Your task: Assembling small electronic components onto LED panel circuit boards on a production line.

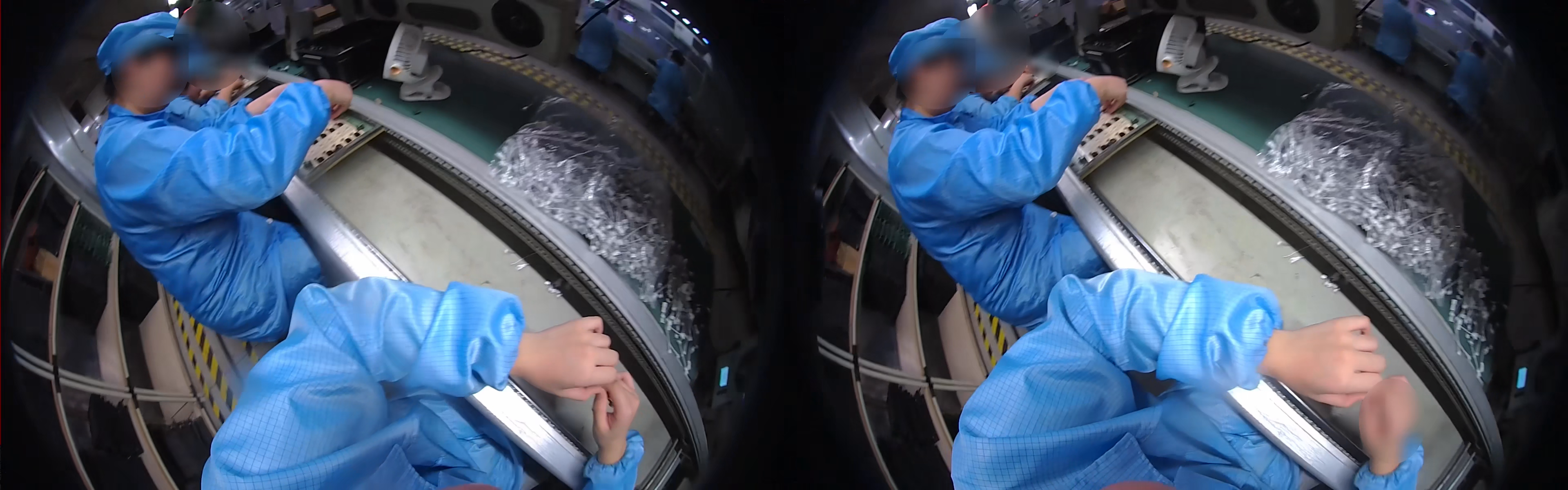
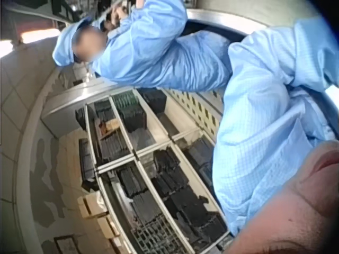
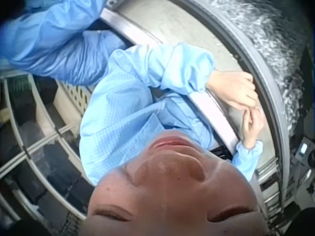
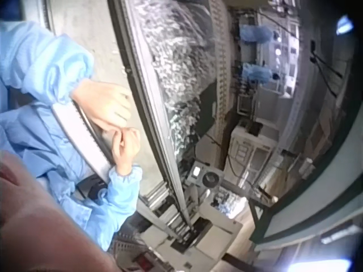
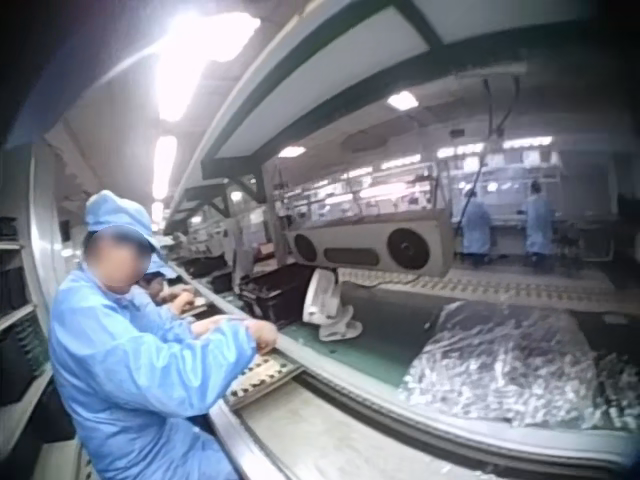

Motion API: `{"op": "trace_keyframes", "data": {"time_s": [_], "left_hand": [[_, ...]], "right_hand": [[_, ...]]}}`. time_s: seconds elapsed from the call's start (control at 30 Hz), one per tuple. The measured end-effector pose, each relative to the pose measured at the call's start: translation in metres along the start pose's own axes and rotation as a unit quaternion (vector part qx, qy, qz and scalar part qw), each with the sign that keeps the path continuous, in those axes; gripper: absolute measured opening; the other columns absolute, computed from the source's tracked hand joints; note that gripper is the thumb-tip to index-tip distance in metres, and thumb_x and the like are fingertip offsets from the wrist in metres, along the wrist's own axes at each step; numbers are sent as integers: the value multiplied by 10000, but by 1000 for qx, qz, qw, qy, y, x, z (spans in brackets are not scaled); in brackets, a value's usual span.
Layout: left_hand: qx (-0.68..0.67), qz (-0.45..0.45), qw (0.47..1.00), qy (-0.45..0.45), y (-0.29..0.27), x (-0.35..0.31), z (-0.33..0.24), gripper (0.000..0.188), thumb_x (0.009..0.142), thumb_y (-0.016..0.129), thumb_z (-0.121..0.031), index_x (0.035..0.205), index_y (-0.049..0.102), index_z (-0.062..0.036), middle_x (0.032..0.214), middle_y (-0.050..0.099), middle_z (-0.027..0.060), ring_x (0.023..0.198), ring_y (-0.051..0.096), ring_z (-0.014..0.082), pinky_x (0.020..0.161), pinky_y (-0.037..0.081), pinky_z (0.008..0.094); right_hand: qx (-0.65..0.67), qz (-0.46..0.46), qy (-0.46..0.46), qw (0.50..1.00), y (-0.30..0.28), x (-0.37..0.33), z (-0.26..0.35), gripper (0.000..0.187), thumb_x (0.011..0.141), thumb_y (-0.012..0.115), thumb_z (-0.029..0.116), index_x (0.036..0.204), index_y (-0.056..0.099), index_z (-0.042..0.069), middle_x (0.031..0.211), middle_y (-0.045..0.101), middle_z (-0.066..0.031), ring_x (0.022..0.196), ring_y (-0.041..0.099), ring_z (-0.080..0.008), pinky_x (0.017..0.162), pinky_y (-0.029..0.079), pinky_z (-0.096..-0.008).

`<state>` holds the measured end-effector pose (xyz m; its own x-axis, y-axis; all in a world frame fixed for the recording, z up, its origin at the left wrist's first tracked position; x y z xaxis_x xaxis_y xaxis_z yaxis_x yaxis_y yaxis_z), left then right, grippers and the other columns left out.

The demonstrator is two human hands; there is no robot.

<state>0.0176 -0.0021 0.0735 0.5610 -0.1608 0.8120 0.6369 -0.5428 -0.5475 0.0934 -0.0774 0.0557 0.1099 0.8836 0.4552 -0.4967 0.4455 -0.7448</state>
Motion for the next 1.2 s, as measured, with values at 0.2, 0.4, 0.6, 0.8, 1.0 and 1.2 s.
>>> {"op": "trace_keyframes", "data": {"time_s": [0.2, 0.4, 0.6, 0.8, 1.0, 1.2], "left_hand": [[-9, -8, 1000, -5, 2, 0, -2, 187, 780, 708, -249, 807, 578, -117, 782, 532, 22, 767, 549, 207, 781, 434, 381], [59, -6, 998, 18, -13, 11, 3, 202, 751, 725, -231, 817, 577, -111, 778, 524, 26, 734, 546, 212, 733, 434, 368], [38, 1, 999, 21, -25, 17, 2, 204, 734, 762, -174, 805, 581, -113, 768, 538, 19, 703, 562, 198, 751, 454, 353], [46, 33, 998, -6, -15, 22, 11, 169, 712, 769, -103, 821, 640, -119, 792, 638, 9, 751, 619, 202, 765, 458, 354], [11, 3, 989, -145, -25, 15, 51, 131, 784, 716, -47, 877, 638, -94, 808, 641, 4, 671, 616, 154, 732, 423, 313], [-4, 18, 985, -174, -18, 10, 65, 146, 798, 701, -19, 911, 637, -86, 803, 649, 3, 678, 625, 147, 735, 424, 297]], "right_hand": [[-45, -29, 16, 998, -10, 0, -14, 48, 785, 627, 19, 809, 612, -19, 664, 507, -115, 635, 484, -278, 618, 391, -370], [-84, -45, 24, 995, -17, -1, -15, 39, 839, 628, -9, 870, 636, -31, 732, 553, -141, 672, 532, -285, 606, 399, -366], [-73, -72, 27, 994, -22, 4, -24, 55, 797, 644, 13, 849, 659, 18, 721, 608, -93, 640, 557, -257, 637, 424, -368], [-80, -81, 63, 991, -28, -17, -43, 143, 791, 668, 36, 931, 695, 39, 835, 675, -85, 725, 604, -243, 692, 484, -362], [-55, -28, 144, 988, -39, -6, -79, 359, 825, 784, 198, 1118, 654, 37, 877, 648, -88, 764, 610, -205, 713, 494, -327], [-135, -239, 255, 927, -118, -50, -157, 206, 912, 671, 147, 1077, 669, 23, 907, 677, -55, 812, 622, -146, 753, 508, -288]]}}
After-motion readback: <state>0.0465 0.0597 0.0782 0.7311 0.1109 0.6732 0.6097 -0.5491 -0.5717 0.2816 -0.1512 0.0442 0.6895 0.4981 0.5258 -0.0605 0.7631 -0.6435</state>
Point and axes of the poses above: each hand's wrist, its own x-axis towards the middle knuckle, its own y-axis out of the palm, z = x × y, the point moved 10 cm from there along x, towards the middle knuckle
